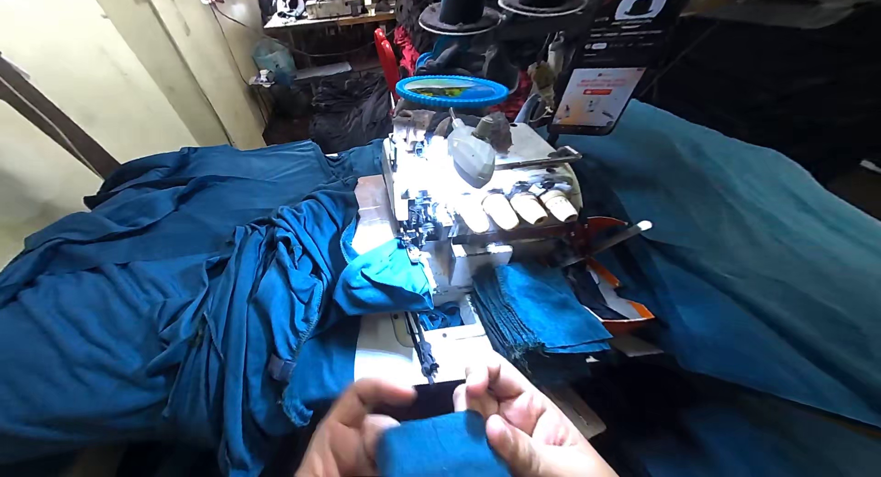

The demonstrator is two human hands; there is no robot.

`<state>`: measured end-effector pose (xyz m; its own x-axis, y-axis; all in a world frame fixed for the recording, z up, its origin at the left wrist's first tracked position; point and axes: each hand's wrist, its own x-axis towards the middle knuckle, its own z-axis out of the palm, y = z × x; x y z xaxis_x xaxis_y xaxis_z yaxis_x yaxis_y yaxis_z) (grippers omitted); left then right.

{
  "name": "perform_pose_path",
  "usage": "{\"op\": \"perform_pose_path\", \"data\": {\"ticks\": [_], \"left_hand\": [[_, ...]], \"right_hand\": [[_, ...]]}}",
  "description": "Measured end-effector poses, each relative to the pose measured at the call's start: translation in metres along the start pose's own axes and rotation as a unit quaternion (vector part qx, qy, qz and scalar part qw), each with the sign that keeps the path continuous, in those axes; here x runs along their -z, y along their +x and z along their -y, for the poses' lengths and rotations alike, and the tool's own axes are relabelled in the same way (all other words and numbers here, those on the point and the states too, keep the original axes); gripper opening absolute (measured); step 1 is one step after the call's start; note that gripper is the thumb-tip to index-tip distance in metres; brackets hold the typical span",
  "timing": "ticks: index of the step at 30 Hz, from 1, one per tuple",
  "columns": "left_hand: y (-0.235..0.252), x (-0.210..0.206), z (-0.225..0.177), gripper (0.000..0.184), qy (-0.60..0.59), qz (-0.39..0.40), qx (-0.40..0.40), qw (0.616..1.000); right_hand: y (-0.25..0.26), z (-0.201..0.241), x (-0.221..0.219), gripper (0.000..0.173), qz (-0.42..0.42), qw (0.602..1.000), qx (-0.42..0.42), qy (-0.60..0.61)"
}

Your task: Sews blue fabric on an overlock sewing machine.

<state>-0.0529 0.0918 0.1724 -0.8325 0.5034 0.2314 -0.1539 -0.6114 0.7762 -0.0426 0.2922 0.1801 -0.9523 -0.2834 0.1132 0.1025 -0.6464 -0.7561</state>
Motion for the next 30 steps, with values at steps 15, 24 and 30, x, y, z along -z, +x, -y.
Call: {"op": "perform_pose_path", "data": {"ticks": [15, 24, 30], "left_hand": [[0.001, 0.013, 0.008, 0.048, -0.068, 0.036, -0.002, 0.997], [-0.002, 0.007, 0.016, 0.024, 0.217, -0.154, -0.021, 0.964], [0.042, 0.022, -0.009, 0.007, 0.504, -0.123, -0.156, 0.840]], "right_hand": [[-0.001, -0.002, -0.001, 0.017, 0.011, 0.997, 0.011, -0.069], [-0.004, -0.013, 0.005, 0.013, -0.030, 0.818, 0.077, -0.569], [0.019, -0.015, 0.001, 0.016, -0.023, 0.817, 0.127, -0.562]]}}
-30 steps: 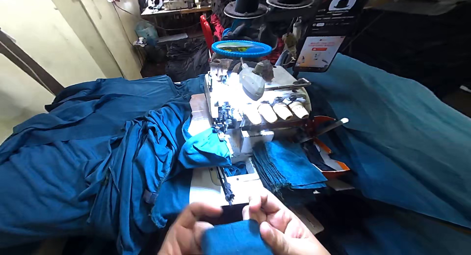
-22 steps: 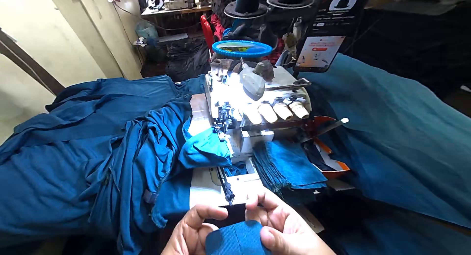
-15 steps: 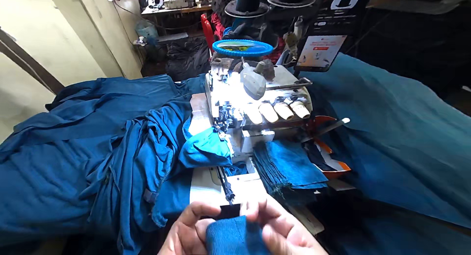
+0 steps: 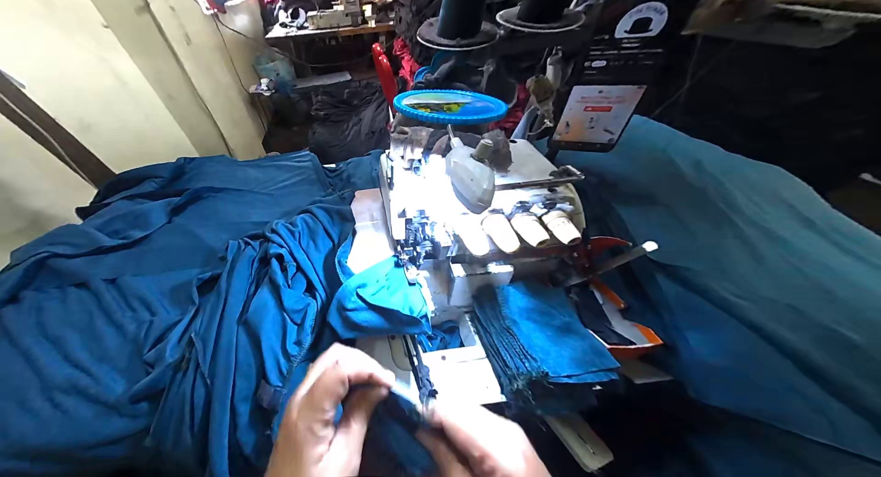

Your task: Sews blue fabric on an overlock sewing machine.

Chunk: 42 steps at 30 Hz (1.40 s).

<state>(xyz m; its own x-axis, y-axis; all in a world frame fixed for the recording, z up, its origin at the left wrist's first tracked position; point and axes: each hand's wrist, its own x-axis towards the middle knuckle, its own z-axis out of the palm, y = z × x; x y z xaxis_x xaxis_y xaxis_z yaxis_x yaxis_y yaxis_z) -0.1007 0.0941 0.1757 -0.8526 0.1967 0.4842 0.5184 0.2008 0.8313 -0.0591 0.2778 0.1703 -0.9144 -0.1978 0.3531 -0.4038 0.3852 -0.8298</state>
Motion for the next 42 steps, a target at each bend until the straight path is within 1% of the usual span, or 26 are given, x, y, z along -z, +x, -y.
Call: {"op": "perform_pose_path", "data": {"ticks": [1, 2, 3, 4, 5, 8, 9, 12, 15, 17, 21, 23, 25, 26, 27, 30, 32, 34, 36, 38, 40, 42], "left_hand": [[0.018, -0.001, 0.005, 0.007, 0.064, -0.014, -0.043, 0.997], [0.037, -0.005, 0.013, 0.008, 0.138, -0.040, -0.083, 0.986], [0.055, -0.009, 0.021, 0.008, 0.209, -0.059, -0.110, 0.970], [0.072, -0.013, 0.030, 0.010, 0.264, -0.059, -0.119, 0.955], [0.085, -0.017, 0.039, 0.011, 0.296, -0.039, -0.106, 0.948], [0.100, -0.026, 0.055, 0.013, 0.332, 0.044, 0.003, 0.942], [0.098, -0.028, 0.055, 0.015, 0.343, 0.055, 0.026, 0.937], [0.091, -0.033, 0.055, 0.020, 0.367, 0.040, 0.036, 0.928], [0.097, -0.037, 0.054, 0.016, 0.371, 0.036, 0.056, 0.926], [0.106, -0.039, 0.055, 0.014, 0.368, 0.041, 0.073, 0.926], [0.122, -0.040, 0.062, 0.013, 0.383, 0.027, 0.072, 0.921], [0.117, -0.035, 0.066, 0.017, 0.349, 0.006, 0.047, 0.936], [0.102, -0.025, 0.069, 0.028, 0.326, 0.005, 0.008, 0.945], [0.095, -0.020, 0.070, 0.031, 0.324, 0.012, -0.010, 0.946], [0.089, -0.018, 0.072, 0.028, 0.327, 0.014, -0.027, 0.944], [0.082, -0.019, 0.073, 0.020, 0.292, -0.044, -0.077, 0.952], [0.087, -0.024, 0.063, 0.019, 0.248, -0.075, -0.097, 0.961], [0.094, -0.027, 0.054, 0.018, 0.212, -0.057, -0.087, 0.972], [0.098, -0.027, 0.053, 0.018, 0.163, -0.025, -0.041, 0.985], [0.097, -0.024, 0.056, 0.021, 0.150, -0.020, -0.019, 0.988], [0.094, -0.018, 0.060, 0.022, 0.171, -0.007, -0.011, 0.985], [0.092, -0.011, 0.062, 0.024, 0.228, 0.051, -0.007, 0.972]], "right_hand": [[0.011, -0.002, -0.002, 0.017, -0.042, 0.999, -0.003, 0.015], [0.023, -0.007, -0.005, 0.018, -0.087, 0.996, -0.014, 0.026], [0.036, -0.015, -0.009, 0.020, -0.130, 0.991, -0.032, 0.028], [0.046, -0.025, -0.012, 0.021, -0.165, 0.984, -0.057, 0.018], [0.055, -0.034, -0.014, 0.021, -0.182, 0.980, -0.085, -0.002], [0.057, -0.051, -0.014, 0.023, -0.176, 0.973, -0.144, -0.030], [0.051, -0.054, -0.015, 0.023, -0.167, 0.974, -0.149, -0.023], [0.037, -0.054, -0.019, 0.016, -0.163, 0.976, -0.143, 0.019], [0.041, -0.057, -0.018, 0.013, -0.178, 0.978, -0.108, 0.019], [0.049, -0.062, -0.016, 0.016, -0.176, 0.979, -0.098, -0.015], [0.061, -0.061, -0.012, 0.025, -0.143, 0.981, -0.111, -0.074], [0.062, -0.058, -0.008, 0.027, -0.129, 0.979, -0.104, -0.121], [0.063, -0.058, -0.002, 0.027, -0.122, 0.977, -0.075, -0.160], [0.064, -0.060, 0.000, 0.027, -0.123, 0.977, -0.053, -0.168], [0.068, -0.063, 0.003, 0.026, -0.124, 0.978, -0.027, -0.165], [0.081, -0.065, 0.012, 0.032, -0.083, 0.991, 0.015, -0.105], [0.086, -0.063, 0.015, 0.037, -0.042, 0.999, 0.020, -0.007], [0.086, -0.059, 0.014, 0.031, -0.026, 0.995, 0.001, 0.094], [0.082, -0.055, 0.015, 0.022, -0.023, 0.989, -0.059, 0.135], [0.077, -0.056, 0.018, 0.021, -0.017, 0.984, -0.108, 0.138], [0.074, -0.059, 0.021, 0.022, -0.011, 0.983, -0.133, 0.122], [0.074, -0.059, 0.022, 0.024, -0.008, 0.985, -0.134, 0.108]]}}
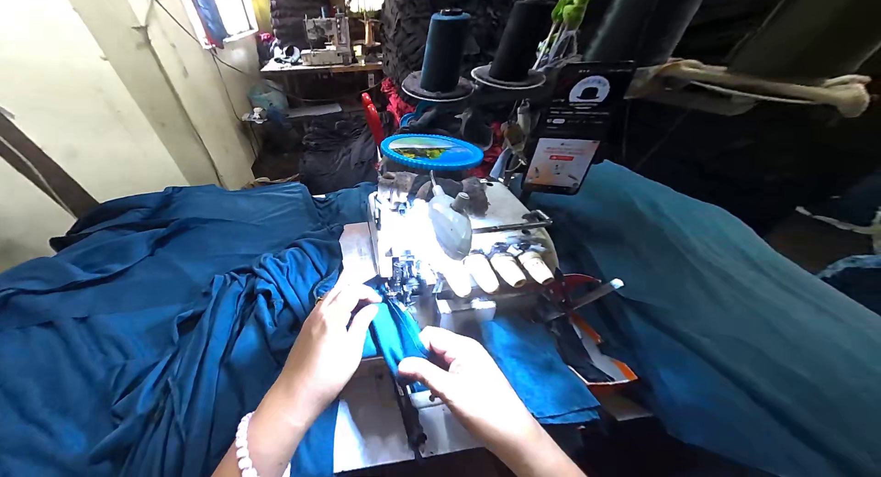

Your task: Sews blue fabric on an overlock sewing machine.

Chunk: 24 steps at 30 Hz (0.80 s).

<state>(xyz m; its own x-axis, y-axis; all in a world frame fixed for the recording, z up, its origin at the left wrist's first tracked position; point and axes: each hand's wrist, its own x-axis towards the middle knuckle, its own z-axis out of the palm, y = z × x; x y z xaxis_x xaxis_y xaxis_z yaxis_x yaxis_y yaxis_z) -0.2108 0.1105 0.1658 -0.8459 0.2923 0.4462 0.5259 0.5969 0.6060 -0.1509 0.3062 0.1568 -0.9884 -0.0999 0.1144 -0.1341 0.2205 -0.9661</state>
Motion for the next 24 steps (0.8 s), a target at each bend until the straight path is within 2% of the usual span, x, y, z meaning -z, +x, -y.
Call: {"op": "perform_pose_path", "data": {"ticks": [2, 5, 8, 11, 13, 16, 18, 21, 24], "left_hand": [[0.000, 0.006, 0.000, 0.028, 0.096, 0.065, -0.031, 0.993], [0.003, 0.016, 0.004, 0.028, 0.183, 0.103, -0.083, 0.974], [0.005, 0.027, 0.007, 0.021, 0.161, 0.120, -0.116, 0.973], [-0.008, 0.034, -0.008, 0.019, 0.038, 0.137, -0.236, 0.961], [-0.009, 0.041, -0.026, 0.020, -0.017, 0.177, -0.279, 0.944], [0.006, 0.059, -0.022, 0.023, 0.132, 0.117, -0.272, 0.946], [0.016, 0.067, -0.012, 0.019, 0.195, 0.113, -0.258, 0.940], [0.021, 0.064, -0.023, 0.015, 0.126, 0.144, -0.265, 0.945], [0.027, 0.062, -0.032, 0.025, 0.004, 0.241, -0.202, 0.949]], "right_hand": [[0.000, 0.000, 0.000, 0.028, 0.001, 1.000, 0.024, -0.003], [-0.002, 0.006, 0.003, 0.029, 0.010, 0.999, 0.035, -0.026], [0.001, 0.018, 0.006, 0.021, -0.007, 0.999, 0.039, 0.011], [0.015, 0.025, 0.001, 0.020, -0.051, 0.993, 0.096, 0.035], [0.023, 0.022, -0.006, 0.022, -0.037, 0.991, 0.131, 0.015], [0.024, 0.022, -0.002, 0.030, 0.052, 0.989, 0.113, -0.078], [0.023, 0.022, 0.002, 0.036, 0.095, 0.982, 0.110, -0.120], [0.016, 0.028, 0.005, 0.036, 0.127, 0.980, 0.104, -0.114], [0.002, 0.035, 0.000, 0.029, 0.062, 0.969, 0.185, -0.154]]}}
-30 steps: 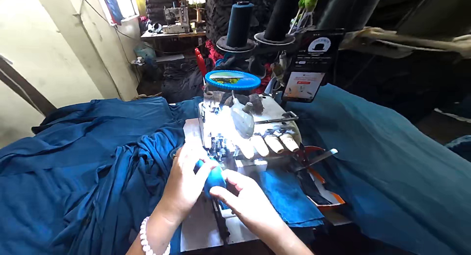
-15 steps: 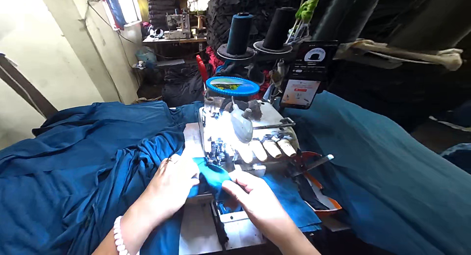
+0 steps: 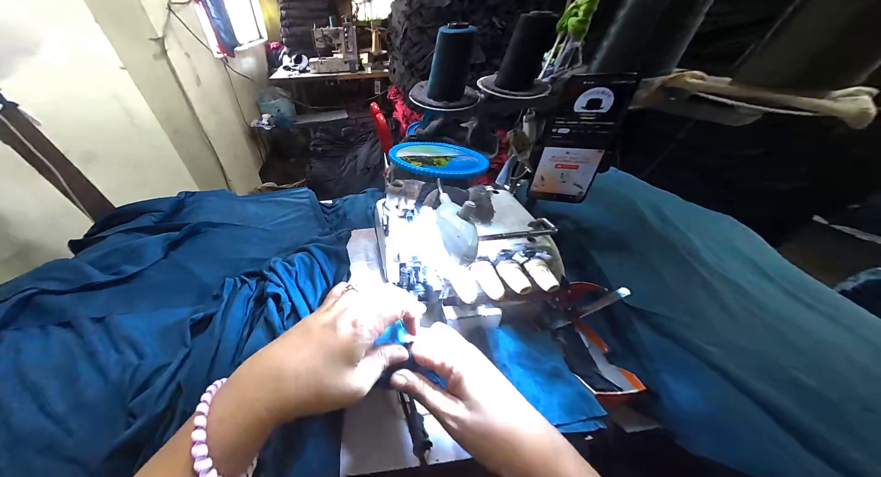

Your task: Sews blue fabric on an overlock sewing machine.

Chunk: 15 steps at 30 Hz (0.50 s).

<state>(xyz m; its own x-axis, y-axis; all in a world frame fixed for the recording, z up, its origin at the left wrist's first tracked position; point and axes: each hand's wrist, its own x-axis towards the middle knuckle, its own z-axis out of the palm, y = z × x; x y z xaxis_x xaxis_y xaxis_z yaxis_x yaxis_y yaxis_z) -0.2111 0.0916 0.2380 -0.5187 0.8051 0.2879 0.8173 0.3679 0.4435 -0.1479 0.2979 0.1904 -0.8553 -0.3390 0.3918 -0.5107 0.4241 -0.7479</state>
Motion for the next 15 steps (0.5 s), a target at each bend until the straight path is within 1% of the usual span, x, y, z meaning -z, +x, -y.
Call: {"op": "perform_pose_path", "data": {"ticks": [1, 2, 4, 5, 7, 9, 11, 13, 15], "left_hand": [[0.003, 0.004, -0.001, 0.030, -0.044, 0.040, 0.016, 0.998], [0.005, 0.009, 0.000, 0.033, -0.069, 0.085, 0.032, 0.993], [0.009, 0.017, 0.002, 0.032, -0.067, 0.140, 0.037, 0.987], [0.010, 0.018, 0.003, 0.031, -0.054, 0.155, 0.027, 0.986], [0.014, 0.019, 0.004, 0.029, -0.043, 0.168, -0.009, 0.985], [0.018, 0.019, 0.003, 0.026, -0.052, 0.188, -0.037, 0.980], [0.022, 0.018, 0.000, 0.024, -0.046, 0.222, -0.034, 0.973], [0.026, 0.017, -0.002, 0.021, 0.003, 0.261, -0.014, 0.965], [0.029, 0.012, 0.007, 0.017, 0.083, 0.244, -0.021, 0.966]], "right_hand": [[-0.002, 0.004, 0.000, 0.027, -0.025, 0.999, 0.016, -0.025], [-0.005, 0.006, 0.001, 0.026, -0.032, 0.999, 0.017, -0.037], [-0.008, 0.010, 0.005, 0.028, -0.007, 1.000, -0.003, -0.016], [-0.009, 0.010, 0.008, 0.030, 0.019, 0.999, -0.028, 0.011], [-0.010, -0.004, 0.005, 0.029, 0.039, 0.995, -0.054, 0.080], [-0.017, -0.019, -0.002, 0.024, 0.040, 0.989, -0.035, 0.141], [-0.027, -0.018, -0.008, 0.020, 0.040, 0.979, -0.037, 0.196], [-0.037, -0.017, -0.014, 0.020, 0.032, 0.975, -0.056, 0.211], [-0.040, -0.024, -0.020, 0.019, 0.015, 0.976, -0.055, 0.212]]}}
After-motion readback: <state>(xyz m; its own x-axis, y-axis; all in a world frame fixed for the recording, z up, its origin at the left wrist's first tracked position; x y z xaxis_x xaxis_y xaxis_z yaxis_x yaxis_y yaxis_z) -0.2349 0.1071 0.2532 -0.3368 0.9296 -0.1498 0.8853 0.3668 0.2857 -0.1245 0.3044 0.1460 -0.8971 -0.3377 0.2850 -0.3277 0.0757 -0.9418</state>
